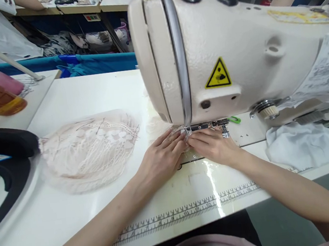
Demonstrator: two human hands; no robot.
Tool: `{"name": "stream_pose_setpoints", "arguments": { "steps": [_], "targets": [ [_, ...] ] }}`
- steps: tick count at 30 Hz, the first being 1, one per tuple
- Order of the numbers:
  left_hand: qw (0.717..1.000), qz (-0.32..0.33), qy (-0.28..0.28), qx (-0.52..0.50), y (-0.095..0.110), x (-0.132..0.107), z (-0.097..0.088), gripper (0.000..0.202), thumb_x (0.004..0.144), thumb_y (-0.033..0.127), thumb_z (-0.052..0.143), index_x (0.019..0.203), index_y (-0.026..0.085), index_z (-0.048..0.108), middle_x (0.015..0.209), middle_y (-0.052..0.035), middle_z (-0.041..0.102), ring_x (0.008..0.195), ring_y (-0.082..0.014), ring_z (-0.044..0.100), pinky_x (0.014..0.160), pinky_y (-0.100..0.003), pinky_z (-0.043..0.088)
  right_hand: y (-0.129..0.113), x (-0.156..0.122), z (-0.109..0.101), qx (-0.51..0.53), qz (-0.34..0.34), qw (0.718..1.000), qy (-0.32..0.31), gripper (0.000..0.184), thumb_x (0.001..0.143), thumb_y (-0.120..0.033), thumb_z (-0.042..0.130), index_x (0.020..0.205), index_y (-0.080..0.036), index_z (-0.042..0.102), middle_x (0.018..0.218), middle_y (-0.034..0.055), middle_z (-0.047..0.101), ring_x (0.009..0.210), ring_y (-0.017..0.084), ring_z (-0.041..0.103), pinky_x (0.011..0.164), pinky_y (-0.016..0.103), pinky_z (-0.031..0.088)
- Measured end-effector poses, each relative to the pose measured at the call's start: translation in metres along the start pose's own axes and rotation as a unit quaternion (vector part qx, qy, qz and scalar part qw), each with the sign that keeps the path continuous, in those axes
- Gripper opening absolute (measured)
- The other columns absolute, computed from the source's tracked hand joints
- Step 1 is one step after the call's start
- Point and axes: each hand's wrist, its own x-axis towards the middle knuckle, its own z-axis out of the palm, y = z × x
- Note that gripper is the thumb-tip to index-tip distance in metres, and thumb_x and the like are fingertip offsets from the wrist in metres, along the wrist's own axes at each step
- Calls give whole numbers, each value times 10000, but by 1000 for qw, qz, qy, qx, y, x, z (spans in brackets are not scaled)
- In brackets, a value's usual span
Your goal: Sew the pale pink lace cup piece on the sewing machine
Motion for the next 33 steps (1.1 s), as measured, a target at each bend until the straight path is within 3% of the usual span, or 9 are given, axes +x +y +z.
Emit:
{"name": "stream_pose_setpoints", "arguments": {
  "steps": [7, 12, 26, 33],
  "targets": [
    [1000, -10, -11, -2, -3, -1, 1, 288, 956, 172, 408, 1109, 91, 637, 1199, -112, 664, 1147, -225, 616, 1059, -422, 472, -8, 4, 4, -34, -36, 997, 53, 223, 885, -50, 489, 836, -215, 630, 885, -50, 724, 907, 104, 605, 771, 261, 439],
    [1000, -3, -23, 5, -5, -4, 1, 332, 954, 195, 426, 1224, 112, 600, 1261, -99, 622, 1167, -243, 599, 1041, -447, 486, -8, 2, 4, -4, -4, 1000, 26, 238, 887, -47, 486, 902, -222, 645, 945, -50, 732, 952, 106, 614, 819, 267, 450],
    [999, 1, -8, 44, -1, -2, 4, 333, 960, 196, 417, 1191, 69, 621, 1231, -112, 641, 1142, -257, 616, 1026, -443, 497, -6, 1, 5, 6, 10, 999, 38, 239, 891, -29, 482, 942, -186, 653, 962, -32, 736, 926, 109, 627, 797, 268, 445],
    [999, -21, -15, 41, 5, 0, 4, 338, 926, 192, 463, 1199, 71, 624, 1237, -130, 637, 1156, -274, 606, 1041, -452, 481, 0, 0, 3, 53, 31, 998, -24, 284, 891, -25, 470, 946, -221, 667, 1014, -12, 718, 917, 114, 615, 794, 274, 442]
  ]
}}
